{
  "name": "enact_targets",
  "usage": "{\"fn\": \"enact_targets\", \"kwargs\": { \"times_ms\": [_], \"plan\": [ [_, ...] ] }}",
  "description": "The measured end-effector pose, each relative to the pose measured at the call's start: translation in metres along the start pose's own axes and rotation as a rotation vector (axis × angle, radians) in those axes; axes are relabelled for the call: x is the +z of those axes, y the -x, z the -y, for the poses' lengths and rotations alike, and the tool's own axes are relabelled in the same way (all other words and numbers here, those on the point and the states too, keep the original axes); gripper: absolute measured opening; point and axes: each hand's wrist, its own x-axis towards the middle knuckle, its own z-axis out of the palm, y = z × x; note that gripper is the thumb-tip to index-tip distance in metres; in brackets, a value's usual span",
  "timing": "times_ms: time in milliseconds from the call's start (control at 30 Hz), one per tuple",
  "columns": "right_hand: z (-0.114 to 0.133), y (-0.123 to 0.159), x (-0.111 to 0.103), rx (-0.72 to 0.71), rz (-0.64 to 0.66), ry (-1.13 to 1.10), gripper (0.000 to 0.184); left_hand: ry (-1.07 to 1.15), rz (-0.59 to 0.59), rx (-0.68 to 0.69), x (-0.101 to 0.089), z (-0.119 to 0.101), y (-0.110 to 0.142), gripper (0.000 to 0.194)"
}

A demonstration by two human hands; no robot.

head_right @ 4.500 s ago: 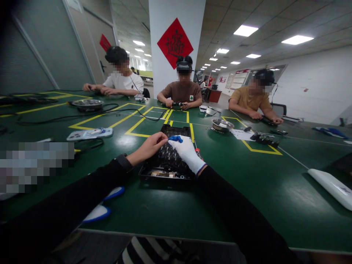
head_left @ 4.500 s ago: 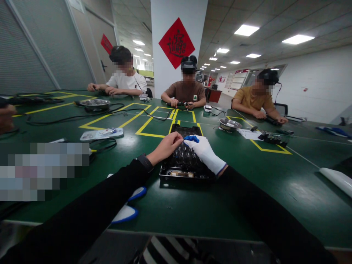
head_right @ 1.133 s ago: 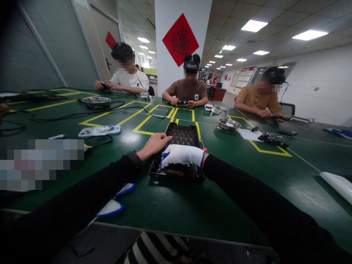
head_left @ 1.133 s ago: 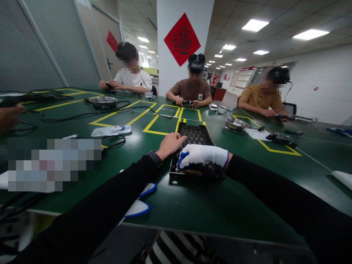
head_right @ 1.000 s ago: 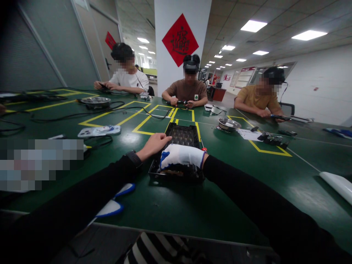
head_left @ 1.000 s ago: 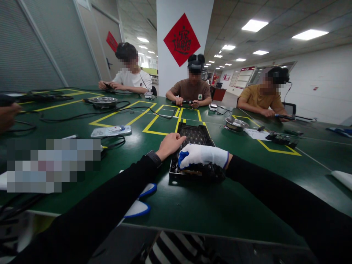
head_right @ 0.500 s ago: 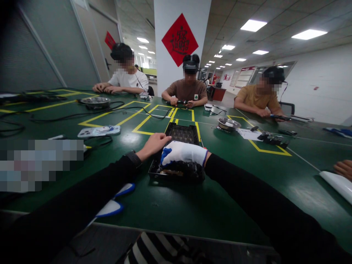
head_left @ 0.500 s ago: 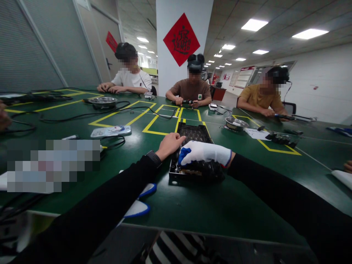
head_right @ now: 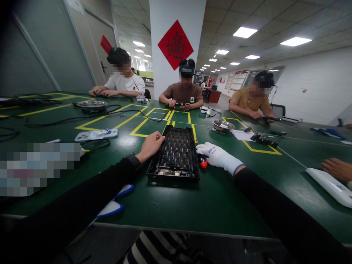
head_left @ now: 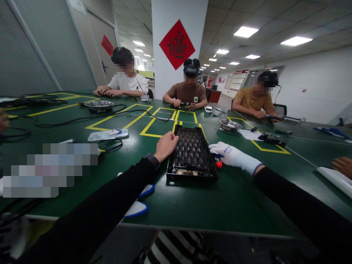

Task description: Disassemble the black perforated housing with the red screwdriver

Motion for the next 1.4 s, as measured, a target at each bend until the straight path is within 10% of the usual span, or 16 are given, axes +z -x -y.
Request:
{"fn": "enact_targets", "kwargs": {
  "times_ms": [300, 533, 867, 1133, 1400],
  "plan": [
    [-0.008, 0.036, 0.003, 0.055, -0.231, 0.134, 0.036, 0.015, 0.083, 0.029, -0.006, -0.011, -0.011, 0.021],
    [0.044, -0.006, -0.029, 0.296, -0.889, -0.792, 0.046, 0.208, 0.113, 0.26, -0.031, -0.035, 0.01, 0.045],
    [0.134, -0.081, -0.001, 0.194, -0.845, -1.477, 0.032, 0.256, 0.36, 0.604, -0.037, -0.029, 0.038, 0.04],
    [0.15, -0.066, 0.004, 0.227, -0.744, -1.384, 0.029, 0.401, 0.413, 0.451, -0.031, -0.019, 0.037, 0.047],
    [0.156, -0.073, 0.014, 0.297, -0.947, -1.225, 0.035, 0.389, 0.466, 0.518, -0.027, -0.018, 0.041, 0.042]
  ]
}}
